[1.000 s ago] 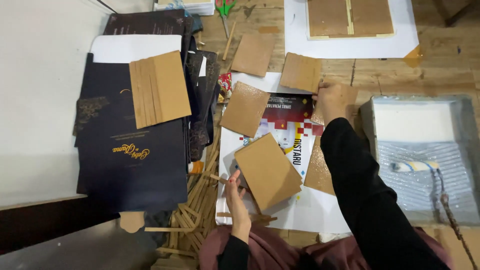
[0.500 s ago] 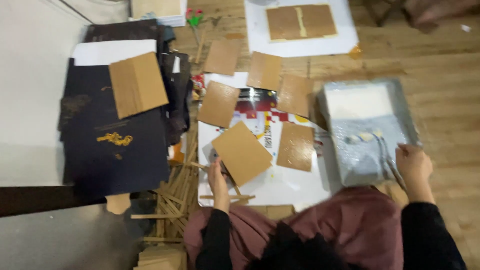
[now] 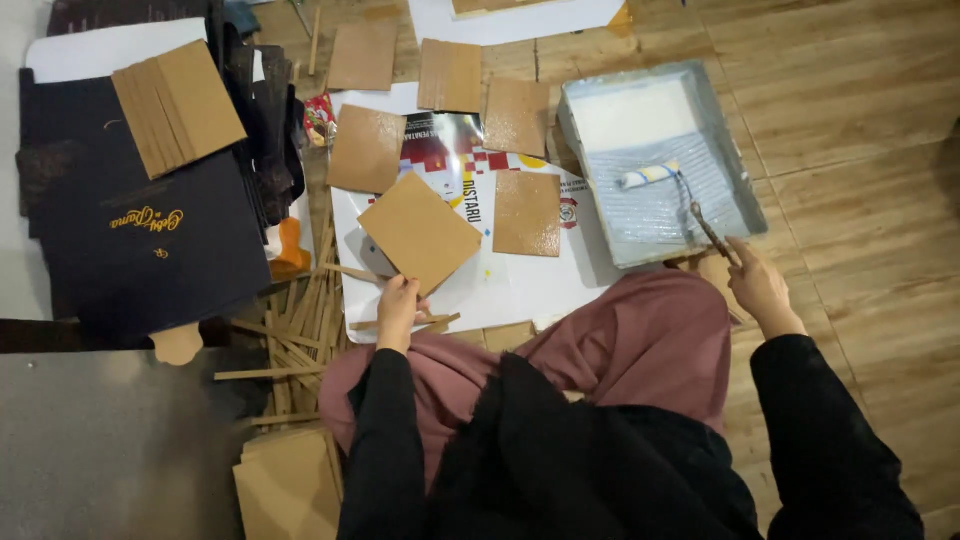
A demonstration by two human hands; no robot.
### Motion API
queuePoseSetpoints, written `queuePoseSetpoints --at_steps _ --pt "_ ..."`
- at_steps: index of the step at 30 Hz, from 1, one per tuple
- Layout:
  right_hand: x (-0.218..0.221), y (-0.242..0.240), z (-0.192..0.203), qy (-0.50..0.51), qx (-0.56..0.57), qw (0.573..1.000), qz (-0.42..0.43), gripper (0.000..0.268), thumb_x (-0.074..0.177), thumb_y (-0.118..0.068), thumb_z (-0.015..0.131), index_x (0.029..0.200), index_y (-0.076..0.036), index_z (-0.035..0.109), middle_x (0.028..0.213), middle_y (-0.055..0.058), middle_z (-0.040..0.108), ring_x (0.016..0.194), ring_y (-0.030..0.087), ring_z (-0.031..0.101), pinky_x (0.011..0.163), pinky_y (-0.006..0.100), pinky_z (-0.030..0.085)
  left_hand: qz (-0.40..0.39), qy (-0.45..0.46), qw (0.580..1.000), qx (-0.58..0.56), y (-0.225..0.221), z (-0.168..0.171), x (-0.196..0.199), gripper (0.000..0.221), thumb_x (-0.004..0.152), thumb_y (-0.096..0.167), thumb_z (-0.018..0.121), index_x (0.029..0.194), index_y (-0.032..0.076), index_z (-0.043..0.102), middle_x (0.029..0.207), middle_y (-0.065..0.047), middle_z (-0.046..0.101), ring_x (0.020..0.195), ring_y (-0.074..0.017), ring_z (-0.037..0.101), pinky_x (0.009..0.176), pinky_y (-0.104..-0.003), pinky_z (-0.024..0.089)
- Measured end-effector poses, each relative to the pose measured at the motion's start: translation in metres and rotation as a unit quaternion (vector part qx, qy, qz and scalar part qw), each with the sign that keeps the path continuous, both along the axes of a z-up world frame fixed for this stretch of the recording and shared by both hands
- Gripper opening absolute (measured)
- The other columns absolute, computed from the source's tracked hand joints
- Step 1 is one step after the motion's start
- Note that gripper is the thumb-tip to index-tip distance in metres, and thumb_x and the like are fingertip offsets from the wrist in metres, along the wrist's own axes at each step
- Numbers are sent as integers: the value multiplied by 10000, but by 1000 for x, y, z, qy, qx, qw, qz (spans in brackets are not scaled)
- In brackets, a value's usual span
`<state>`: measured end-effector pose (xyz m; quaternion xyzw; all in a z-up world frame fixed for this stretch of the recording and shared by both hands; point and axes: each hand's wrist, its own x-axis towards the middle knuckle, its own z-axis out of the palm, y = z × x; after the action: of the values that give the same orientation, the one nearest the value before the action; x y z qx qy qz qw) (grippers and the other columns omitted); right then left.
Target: Applying white adhesive to small cardboard squares using a paint roller and tray while sitting on the floor.
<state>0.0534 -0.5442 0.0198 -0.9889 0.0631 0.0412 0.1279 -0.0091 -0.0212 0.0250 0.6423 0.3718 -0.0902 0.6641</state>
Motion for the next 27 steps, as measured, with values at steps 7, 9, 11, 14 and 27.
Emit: queuePoseSetpoints --at_steps 7,9,11,14,27 --pt "55 41 35 88 -83 992 -23 508 904 -152 409 1361 -371 373 995 198 656 988 375 593 845 458 469 -19 -28 998 45 6 -52 7 513 855 245 549 1278 -2 400 1114 -256 519 723 -290 663 568 -329 567" --pt "66 59 48 59 -123 991 8 539 868 -105 448 1354 -335 406 964 208 659 931 380 624 807 452 496 -14 -23 998 53 8 -59 8 501 855 239 548 1262 -15 405 1077 -242 531 689 -277 665 534 -316 577" --pt "80 62 37 65 -146 987 5 538 870 -101 422 1351 -343 413 941 209 664 902 379 636 779 448 507 -17 -23 998 55 4 -41 4 500 863 225 532 1265 -37 392 1067 -252 530 707 -277 663 555 -307 577" --pt "86 71 35 74 -171 982 3 539 873 -98 402 1354 -342 414 925 219 666 879 384 645 748 449 520 -15 -27 998 59 2 -30 3 480 870 213 517 1249 -57 400 1025 -255 545 708 -276 663 562 -291 578" --pt "34 58 27 134 -221 965 35 642 842 -112 485 1423 -302 289 942 202 660 908 360 650 773 426 540 38 -36 996 68 1 -21 5 338 821 110 531 1114 -46 474 869 -260 591 643 -301 658 527 -307 582"
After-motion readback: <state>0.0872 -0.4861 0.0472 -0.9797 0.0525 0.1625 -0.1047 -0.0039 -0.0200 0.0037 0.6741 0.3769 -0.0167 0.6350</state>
